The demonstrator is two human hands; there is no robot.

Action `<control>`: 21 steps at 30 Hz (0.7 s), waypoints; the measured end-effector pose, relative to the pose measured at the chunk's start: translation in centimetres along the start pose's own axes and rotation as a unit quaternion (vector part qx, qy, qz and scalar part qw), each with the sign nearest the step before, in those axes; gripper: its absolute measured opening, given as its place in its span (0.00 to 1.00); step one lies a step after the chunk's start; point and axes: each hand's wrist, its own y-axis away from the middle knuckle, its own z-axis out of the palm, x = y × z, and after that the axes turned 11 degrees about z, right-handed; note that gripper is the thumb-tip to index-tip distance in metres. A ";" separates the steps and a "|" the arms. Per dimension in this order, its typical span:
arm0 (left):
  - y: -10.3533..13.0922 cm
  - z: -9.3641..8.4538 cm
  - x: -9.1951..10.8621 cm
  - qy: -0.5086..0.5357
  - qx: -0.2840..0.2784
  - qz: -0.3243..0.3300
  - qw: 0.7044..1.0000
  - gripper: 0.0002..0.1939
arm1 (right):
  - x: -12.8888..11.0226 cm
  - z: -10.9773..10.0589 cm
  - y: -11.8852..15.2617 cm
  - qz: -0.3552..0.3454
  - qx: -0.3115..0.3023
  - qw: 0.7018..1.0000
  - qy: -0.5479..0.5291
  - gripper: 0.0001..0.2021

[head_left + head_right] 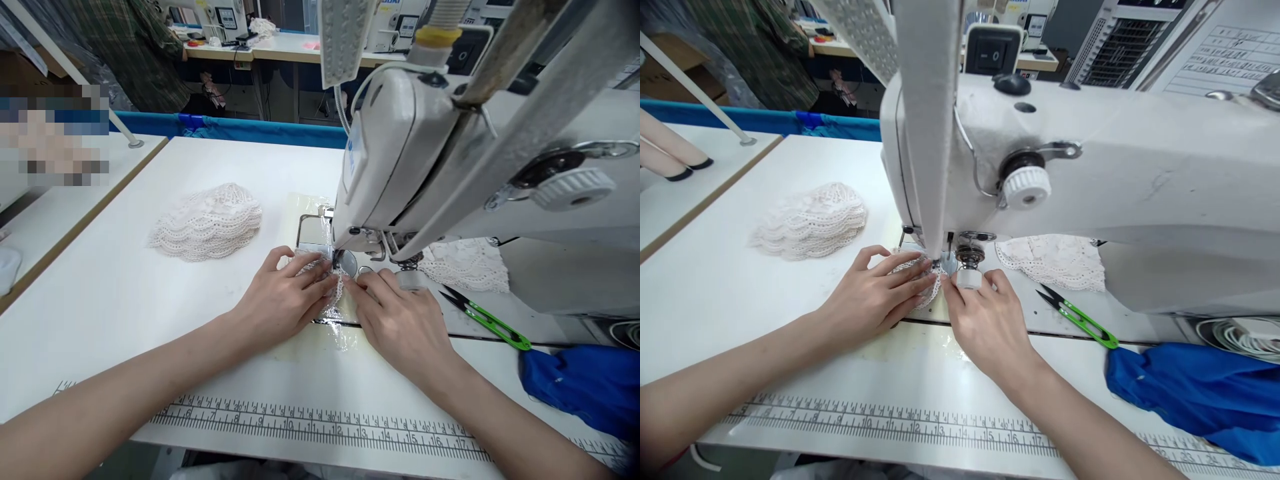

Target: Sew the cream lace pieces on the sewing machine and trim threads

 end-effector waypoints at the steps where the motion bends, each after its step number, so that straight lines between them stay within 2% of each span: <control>1: 0.0 0.0 -0.1 0.000 0.001 -0.001 1.000 0.15 | 0.0 0.0 -0.1 0.001 0.001 1.000 0.002 0.14; 9: 0.0 0.3 -0.3 -0.002 -0.005 -0.008 1.000 0.14 | 0.1 0.2 -0.3 0.009 0.003 1.000 0.000 0.14; 13: 0.1 0.2 -0.3 -0.009 0.017 0.020 1.000 0.13 | 0.2 0.3 -0.4 0.006 0.019 1.000 -0.015 0.13; 16: 0.2 -0.3 0.1 0.026 0.030 0.050 0.998 0.10 | 0.3 0.3 -0.3 -0.020 0.047 0.998 -0.042 0.13; 19: 0.1 -1.0 0.8 0.057 -0.037 0.033 0.997 0.12 | 0.2 0.2 -0.4 -0.039 0.039 0.996 -0.072 0.13; 21: 0.0 -1.4 1.1 0.053 -0.087 0.004 0.995 0.08 | 0.1 0.2 -0.5 -0.031 0.024 0.995 -0.091 0.12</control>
